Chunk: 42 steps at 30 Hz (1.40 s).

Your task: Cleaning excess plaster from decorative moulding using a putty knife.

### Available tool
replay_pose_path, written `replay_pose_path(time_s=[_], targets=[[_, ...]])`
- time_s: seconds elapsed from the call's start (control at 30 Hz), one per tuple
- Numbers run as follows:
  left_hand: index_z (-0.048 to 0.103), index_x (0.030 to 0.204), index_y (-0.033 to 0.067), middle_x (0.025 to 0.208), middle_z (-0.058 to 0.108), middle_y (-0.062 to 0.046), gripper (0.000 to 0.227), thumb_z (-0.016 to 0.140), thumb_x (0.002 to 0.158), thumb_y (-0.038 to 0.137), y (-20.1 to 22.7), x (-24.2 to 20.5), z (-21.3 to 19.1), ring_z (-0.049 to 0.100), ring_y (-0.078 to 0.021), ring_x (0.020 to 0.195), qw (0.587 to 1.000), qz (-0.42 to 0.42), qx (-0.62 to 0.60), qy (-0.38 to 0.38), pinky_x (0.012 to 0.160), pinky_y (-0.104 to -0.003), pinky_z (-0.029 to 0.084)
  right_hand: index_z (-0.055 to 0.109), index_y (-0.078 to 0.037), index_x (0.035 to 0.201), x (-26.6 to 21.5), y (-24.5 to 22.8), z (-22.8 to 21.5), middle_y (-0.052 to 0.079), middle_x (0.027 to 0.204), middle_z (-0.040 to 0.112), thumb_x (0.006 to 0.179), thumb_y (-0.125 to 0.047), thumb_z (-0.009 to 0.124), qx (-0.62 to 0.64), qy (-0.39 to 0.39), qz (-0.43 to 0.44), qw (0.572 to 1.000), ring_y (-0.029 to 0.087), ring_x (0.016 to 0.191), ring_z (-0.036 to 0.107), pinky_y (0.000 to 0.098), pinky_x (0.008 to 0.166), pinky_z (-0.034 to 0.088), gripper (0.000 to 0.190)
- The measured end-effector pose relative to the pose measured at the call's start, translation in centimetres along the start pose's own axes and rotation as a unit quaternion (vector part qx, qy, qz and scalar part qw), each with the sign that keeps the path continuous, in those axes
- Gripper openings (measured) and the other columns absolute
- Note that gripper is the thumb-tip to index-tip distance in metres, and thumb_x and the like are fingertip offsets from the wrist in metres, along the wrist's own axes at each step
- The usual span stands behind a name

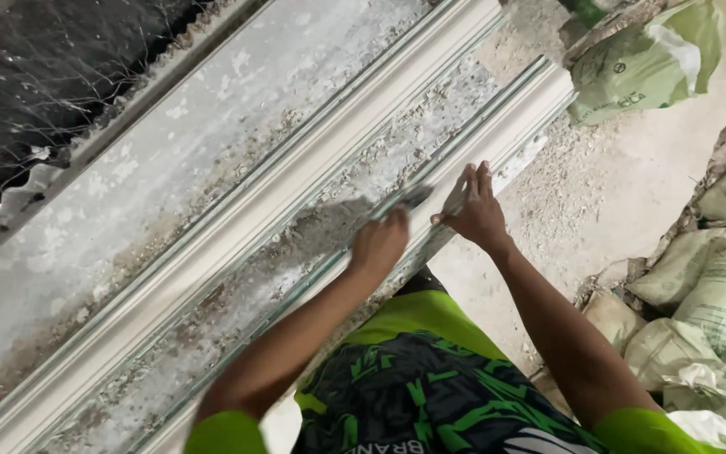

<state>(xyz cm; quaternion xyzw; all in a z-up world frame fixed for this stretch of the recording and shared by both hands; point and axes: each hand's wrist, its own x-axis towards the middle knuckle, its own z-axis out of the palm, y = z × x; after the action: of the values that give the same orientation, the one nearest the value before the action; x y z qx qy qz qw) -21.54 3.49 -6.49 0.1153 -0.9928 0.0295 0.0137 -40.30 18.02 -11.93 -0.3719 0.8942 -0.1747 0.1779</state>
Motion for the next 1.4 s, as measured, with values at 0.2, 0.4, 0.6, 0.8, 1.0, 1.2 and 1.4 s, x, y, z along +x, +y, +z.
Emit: replay_pose_path(time_s=[0.2,0.4,0.6,0.8,1.0,1.2,1.4], targets=[[0.066,0.124,-0.0022,0.099,0.076,-0.013,0.039,0.064,0.087,0.011,-2.7,-4.3,-3.2,0.072,-0.0216,0.057,0.999,0.031,0.012,-0.012,0.046,-0.032,0.057,0.013,0.007,0.16,0.2,-0.1,0.0,0.036,0.167,0.006,0.057,-0.068,0.089,0.022,-0.004,0.014,1.0,0.048,0.157,0.011,0.0556,0.113,0.04,0.148],[0.066,0.122,-0.0025,0.094,0.075,-0.011,0.054,0.067,0.071,0.018,3.3,10.9,4.1,0.075,-0.0231,0.066,0.998,0.026,-0.036,0.043,0.053,-0.033,0.06,0.011,0.007,0.159,0.8,1.3,1.4,0.036,0.165,0.003,0.053,-0.065,0.093,0.007,-0.005,0.012,1.0,0.048,0.155,0.007,0.0524,0.119,0.033,0.152],[0.059,0.133,0.0005,0.095,0.076,-0.015,0.038,0.058,0.097,0.013,0.5,8.5,5.7,0.075,-0.0264,0.067,0.994,0.005,-0.107,-0.031,0.053,-0.04,0.058,0.007,0.006,0.159,0.3,-0.6,-0.9,0.033,0.165,0.002,0.056,-0.065,0.092,0.016,-0.032,0.023,0.999,0.045,0.155,0.003,0.0498,0.122,0.028,0.151],[0.064,0.133,0.01,0.106,0.076,-0.017,0.037,0.058,0.1,0.025,-4.8,-7.2,-1.6,0.073,-0.0344,0.084,0.94,-0.186,-0.283,-0.031,0.07,-0.046,0.058,0.009,0.005,0.161,-0.2,-0.3,-0.4,0.036,0.166,0.002,0.061,-0.068,0.086,0.036,-0.021,0.018,0.999,0.049,0.156,0.007,0.0509,0.12,0.032,0.146],[0.058,0.143,0.0058,0.126,0.068,-0.023,0.047,0.062,0.098,0.019,-5.5,-11.7,-4.6,0.071,-0.0372,0.106,0.882,-0.244,-0.402,0.041,0.084,-0.044,0.058,0.009,0.008,0.159,0.2,0.7,0.7,0.038,0.164,0.004,0.06,-0.073,0.086,0.03,0.014,-0.015,0.999,0.051,0.155,0.008,0.0525,0.12,0.034,0.15],[0.065,0.133,0.0034,0.128,0.069,-0.021,0.035,0.063,0.1,0.014,-2.5,-2.2,-0.3,0.07,-0.0396,0.112,0.897,-0.197,-0.388,0.073,0.091,-0.045,0.057,0.008,0.003,0.162,0.1,-0.6,-0.5,0.033,0.167,0.001,0.057,-0.073,0.085,0.0,-0.035,0.041,0.999,0.047,0.156,0.006,0.0518,0.121,0.031,0.151],[0.068,0.129,0.0089,0.116,0.073,-0.021,0.035,0.063,0.095,0.017,3.4,15.8,3.0,0.068,-0.0438,0.105,0.906,-0.216,-0.361,0.042,0.089,-0.052,0.054,0.013,0.0,0.159,-0.6,-1.5,-2.4,0.033,0.165,0.004,0.06,-0.065,0.089,0.029,-0.055,0.057,0.996,0.046,0.156,0.01,0.05,0.12,0.032,0.141]])
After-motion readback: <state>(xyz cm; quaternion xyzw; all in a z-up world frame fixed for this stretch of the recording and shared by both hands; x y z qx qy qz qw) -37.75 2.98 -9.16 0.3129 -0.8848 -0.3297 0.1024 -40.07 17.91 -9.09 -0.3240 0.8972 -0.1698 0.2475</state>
